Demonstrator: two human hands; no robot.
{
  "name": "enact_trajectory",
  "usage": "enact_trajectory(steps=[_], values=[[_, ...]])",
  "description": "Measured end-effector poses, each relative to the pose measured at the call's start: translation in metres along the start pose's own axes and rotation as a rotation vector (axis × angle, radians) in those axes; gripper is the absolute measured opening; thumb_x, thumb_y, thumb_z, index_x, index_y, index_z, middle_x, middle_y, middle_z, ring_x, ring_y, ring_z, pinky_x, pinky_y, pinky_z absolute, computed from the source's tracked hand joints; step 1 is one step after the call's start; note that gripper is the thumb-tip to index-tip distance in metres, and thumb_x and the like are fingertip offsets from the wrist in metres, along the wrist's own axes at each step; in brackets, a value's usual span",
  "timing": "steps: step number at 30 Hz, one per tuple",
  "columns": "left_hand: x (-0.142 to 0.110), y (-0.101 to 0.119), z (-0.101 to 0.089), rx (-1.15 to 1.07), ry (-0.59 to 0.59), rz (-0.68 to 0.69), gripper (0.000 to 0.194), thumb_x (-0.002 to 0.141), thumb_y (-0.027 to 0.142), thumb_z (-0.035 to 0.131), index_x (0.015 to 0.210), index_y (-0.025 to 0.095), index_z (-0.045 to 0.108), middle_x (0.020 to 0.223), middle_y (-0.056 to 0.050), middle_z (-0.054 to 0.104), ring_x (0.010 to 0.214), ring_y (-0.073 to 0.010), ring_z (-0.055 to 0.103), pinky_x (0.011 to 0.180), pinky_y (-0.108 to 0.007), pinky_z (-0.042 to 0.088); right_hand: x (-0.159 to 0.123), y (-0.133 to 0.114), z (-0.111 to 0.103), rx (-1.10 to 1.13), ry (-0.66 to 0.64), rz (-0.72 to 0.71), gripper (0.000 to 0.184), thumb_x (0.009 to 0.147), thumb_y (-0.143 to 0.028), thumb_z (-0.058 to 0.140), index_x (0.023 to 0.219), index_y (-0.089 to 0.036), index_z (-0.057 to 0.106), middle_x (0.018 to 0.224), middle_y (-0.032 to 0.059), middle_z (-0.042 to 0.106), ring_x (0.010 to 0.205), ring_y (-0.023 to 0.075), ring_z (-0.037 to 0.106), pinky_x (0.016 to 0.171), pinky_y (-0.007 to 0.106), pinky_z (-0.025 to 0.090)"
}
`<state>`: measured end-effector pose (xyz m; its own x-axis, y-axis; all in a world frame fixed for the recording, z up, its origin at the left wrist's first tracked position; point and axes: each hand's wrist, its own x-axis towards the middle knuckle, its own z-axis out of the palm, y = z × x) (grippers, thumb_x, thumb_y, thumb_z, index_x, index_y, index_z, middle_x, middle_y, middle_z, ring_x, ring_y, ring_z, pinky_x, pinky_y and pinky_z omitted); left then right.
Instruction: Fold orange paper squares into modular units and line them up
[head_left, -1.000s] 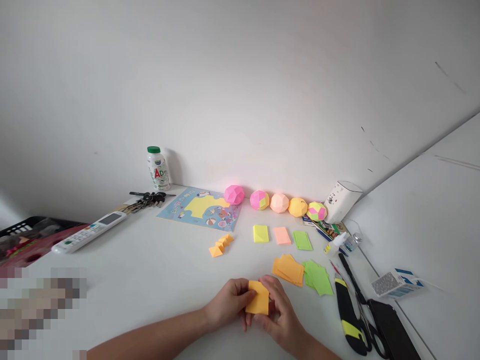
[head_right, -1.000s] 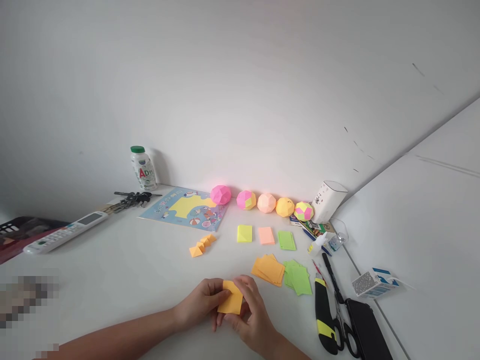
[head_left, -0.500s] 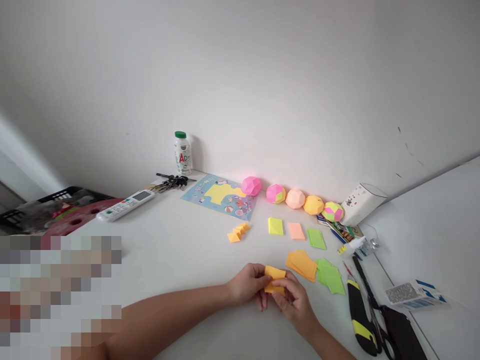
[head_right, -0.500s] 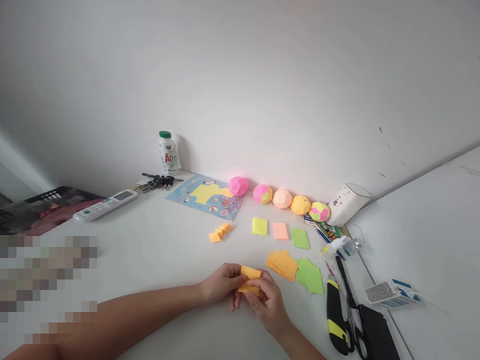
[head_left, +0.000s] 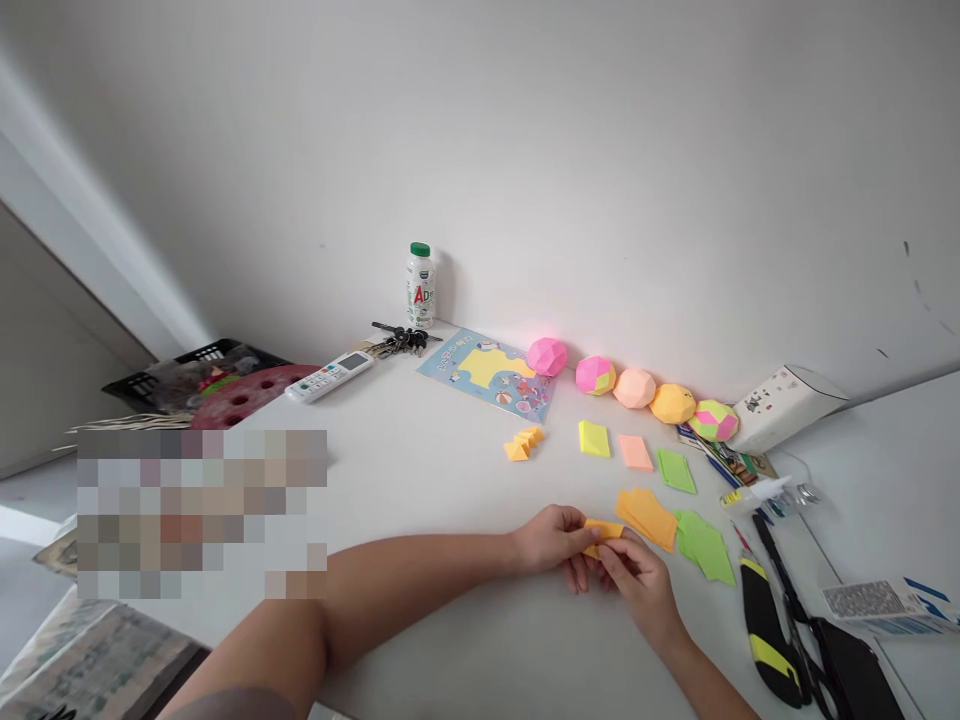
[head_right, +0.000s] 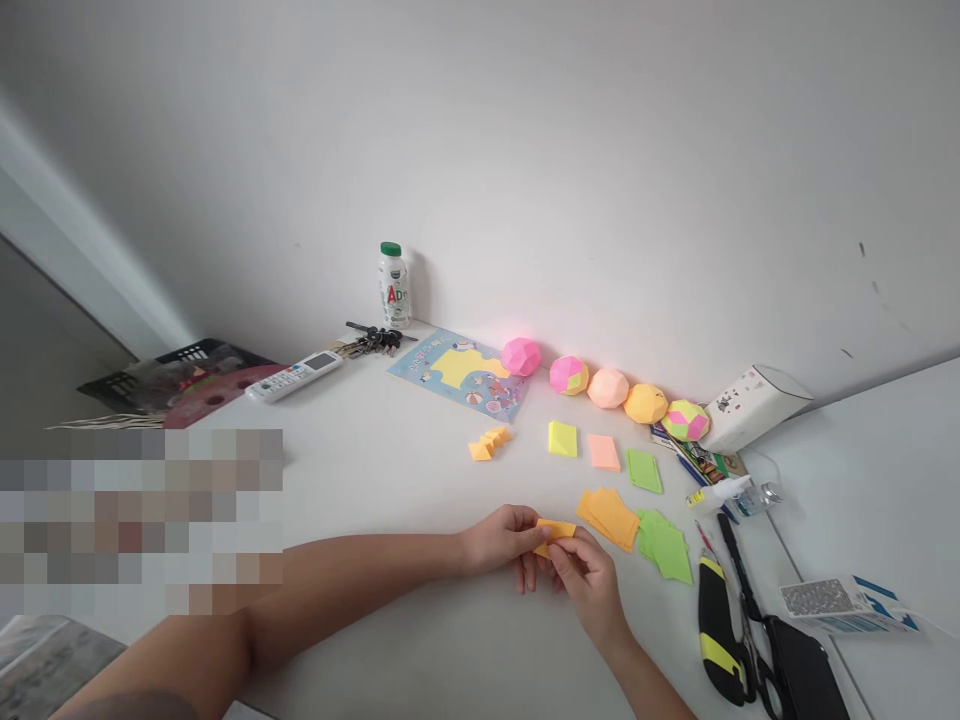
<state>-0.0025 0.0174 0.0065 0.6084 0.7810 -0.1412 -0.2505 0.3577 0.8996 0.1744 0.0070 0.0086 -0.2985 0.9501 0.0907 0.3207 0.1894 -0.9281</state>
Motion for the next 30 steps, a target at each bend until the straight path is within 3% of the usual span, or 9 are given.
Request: enact_trajectory(steps=[7, 15, 20, 30], values=[[-0.002, 0.004, -0.001, 0.056, -0.073, -0.013, 0.039, 0.067, 0.048, 0.066, 0.078, 0.012, 0.058, 0.071, -0.006, 0.064, 0.051, -0.0125, 0.060, 0.049, -0.027, 0.050, 0.000, 0.002, -0.002, 0.048, 0.013, 0.020, 0.025, 0.079, -0.039, 0.060, 0.070, -0.016, 0.064, 0.065, 0.0014, 0.049, 0.050, 0.0133, 0.052, 0.048, 0.028, 0.048], [-0.002, 0.000, -0.002, 0.010, -0.015, -0.032, 0.036, 0.070, 0.045, 0.066, 0.084, 0.012, 0.056, 0.073, -0.006, 0.066, 0.054, -0.0134, 0.062, 0.049, -0.026, 0.050, 0.000, 0.009, -0.008, 0.222, -0.061, 0.119, 0.026, 0.073, -0.040, 0.067, 0.084, -0.017, 0.061, 0.062, -0.0013, 0.056, 0.051, 0.0128, 0.056, 0.052, 0.029, 0.051], [-0.002, -0.001, -0.002, 0.022, -0.007, -0.054, 0.034, 0.071, 0.043, 0.065, 0.083, 0.013, 0.056, 0.075, -0.006, 0.066, 0.054, -0.0131, 0.062, 0.048, -0.025, 0.050, 0.001, 0.016, -0.008, 0.298, -0.075, 0.148, 0.025, 0.074, -0.040, 0.065, 0.077, -0.016, 0.058, 0.061, -0.0010, 0.058, 0.050, 0.0122, 0.056, 0.050, 0.028, 0.051], [-0.004, 0.000, 0.001, 0.112, 0.027, -0.110, 0.033, 0.072, 0.044, 0.063, 0.081, 0.013, 0.057, 0.077, -0.006, 0.067, 0.058, -0.0145, 0.062, 0.049, -0.026, 0.050, -0.002, 0.006, -0.003, 0.299, -0.039, 0.209, 0.023, 0.075, -0.037, 0.065, 0.072, -0.016, 0.055, 0.054, -0.0030, 0.057, 0.045, 0.0102, 0.053, 0.047, 0.025, 0.048]])
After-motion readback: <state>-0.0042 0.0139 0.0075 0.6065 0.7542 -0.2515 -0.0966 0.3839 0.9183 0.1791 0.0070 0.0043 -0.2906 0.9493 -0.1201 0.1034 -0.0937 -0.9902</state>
